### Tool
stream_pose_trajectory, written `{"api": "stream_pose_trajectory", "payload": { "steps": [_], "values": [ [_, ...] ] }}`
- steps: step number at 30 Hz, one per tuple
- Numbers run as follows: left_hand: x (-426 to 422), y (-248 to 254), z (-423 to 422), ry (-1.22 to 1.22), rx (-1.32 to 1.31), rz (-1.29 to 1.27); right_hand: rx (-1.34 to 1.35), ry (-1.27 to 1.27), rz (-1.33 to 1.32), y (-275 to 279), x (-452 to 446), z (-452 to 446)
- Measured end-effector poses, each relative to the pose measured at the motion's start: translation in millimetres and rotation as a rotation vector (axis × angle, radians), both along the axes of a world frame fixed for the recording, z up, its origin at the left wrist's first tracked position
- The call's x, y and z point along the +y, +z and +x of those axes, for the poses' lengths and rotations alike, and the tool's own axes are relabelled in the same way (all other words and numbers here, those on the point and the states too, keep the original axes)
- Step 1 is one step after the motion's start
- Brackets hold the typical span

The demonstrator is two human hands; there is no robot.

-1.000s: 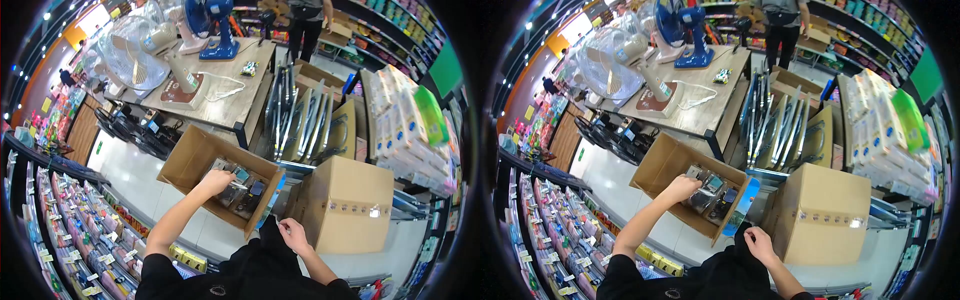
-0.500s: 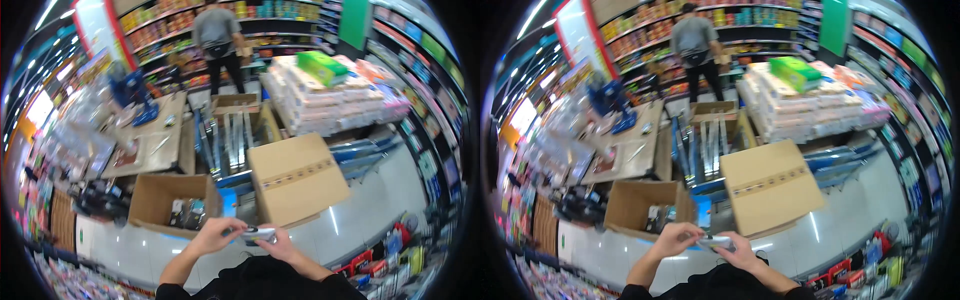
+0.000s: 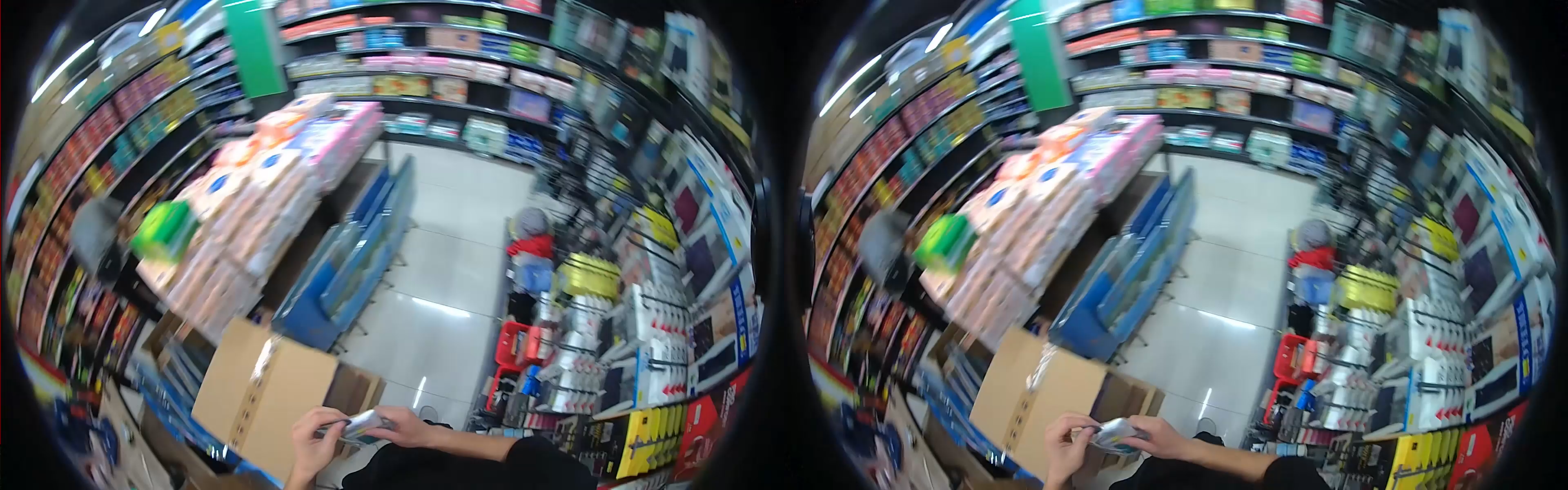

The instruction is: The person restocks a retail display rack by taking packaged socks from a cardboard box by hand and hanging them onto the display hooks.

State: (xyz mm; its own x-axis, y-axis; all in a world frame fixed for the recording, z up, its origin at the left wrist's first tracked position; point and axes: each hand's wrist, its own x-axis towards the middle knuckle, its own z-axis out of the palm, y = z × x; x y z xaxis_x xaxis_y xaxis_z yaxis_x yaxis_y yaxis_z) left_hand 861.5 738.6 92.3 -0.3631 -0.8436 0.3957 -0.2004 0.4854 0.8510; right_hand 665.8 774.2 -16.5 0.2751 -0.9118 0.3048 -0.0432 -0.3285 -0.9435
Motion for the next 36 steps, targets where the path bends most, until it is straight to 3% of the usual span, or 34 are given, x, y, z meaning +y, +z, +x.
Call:
{"api": "stream_pose_trajectory", "payload": {
  "steps": [1, 3, 8, 14, 21, 28, 33, 36],
  "values": [
    [-12.7, -2.7, -18.5, -0.071, -0.003, 0.011, -0.003, -0.071, 0.011, 3.7, -4.8, -17.1],
    [-36.9, -12.6, -52.7, 0.012, 0.118, 0.133, 0.032, -0.131, -0.068, 14.9, -23.2, -54.8],
    [-93.7, -1.1, -134.7, -0.150, 0.053, 0.249, 0.056, -0.263, 0.078, 11.0, -50.1, -118.9],
    [-179.1, -18.6, -218.2, -0.390, 0.053, 0.199, -0.016, -0.489, 0.072, 4.0, -103.3, -185.1],
    [-331.2, -58.0, -323.7, -0.436, 0.090, 0.297, -0.024, -0.645, 0.163, -9.2, -234.9, -269.2],
    [-468.0, -47.9, -409.3, -0.628, 0.065, 0.444, -0.034, -0.803, 0.311, -2.4, -336.9, -334.9],
    [-521.9, -58.4, -474.5, -0.782, 0.009, 0.620, -0.216, -0.994, 0.386, 6.0, -375.4, -381.3],
    [-539.7, -85.3, -513.8, -0.787, -0.046, 0.677, -0.511, -1.130, 0.291, 1.5, -395.9, -412.2]
  ]
}}
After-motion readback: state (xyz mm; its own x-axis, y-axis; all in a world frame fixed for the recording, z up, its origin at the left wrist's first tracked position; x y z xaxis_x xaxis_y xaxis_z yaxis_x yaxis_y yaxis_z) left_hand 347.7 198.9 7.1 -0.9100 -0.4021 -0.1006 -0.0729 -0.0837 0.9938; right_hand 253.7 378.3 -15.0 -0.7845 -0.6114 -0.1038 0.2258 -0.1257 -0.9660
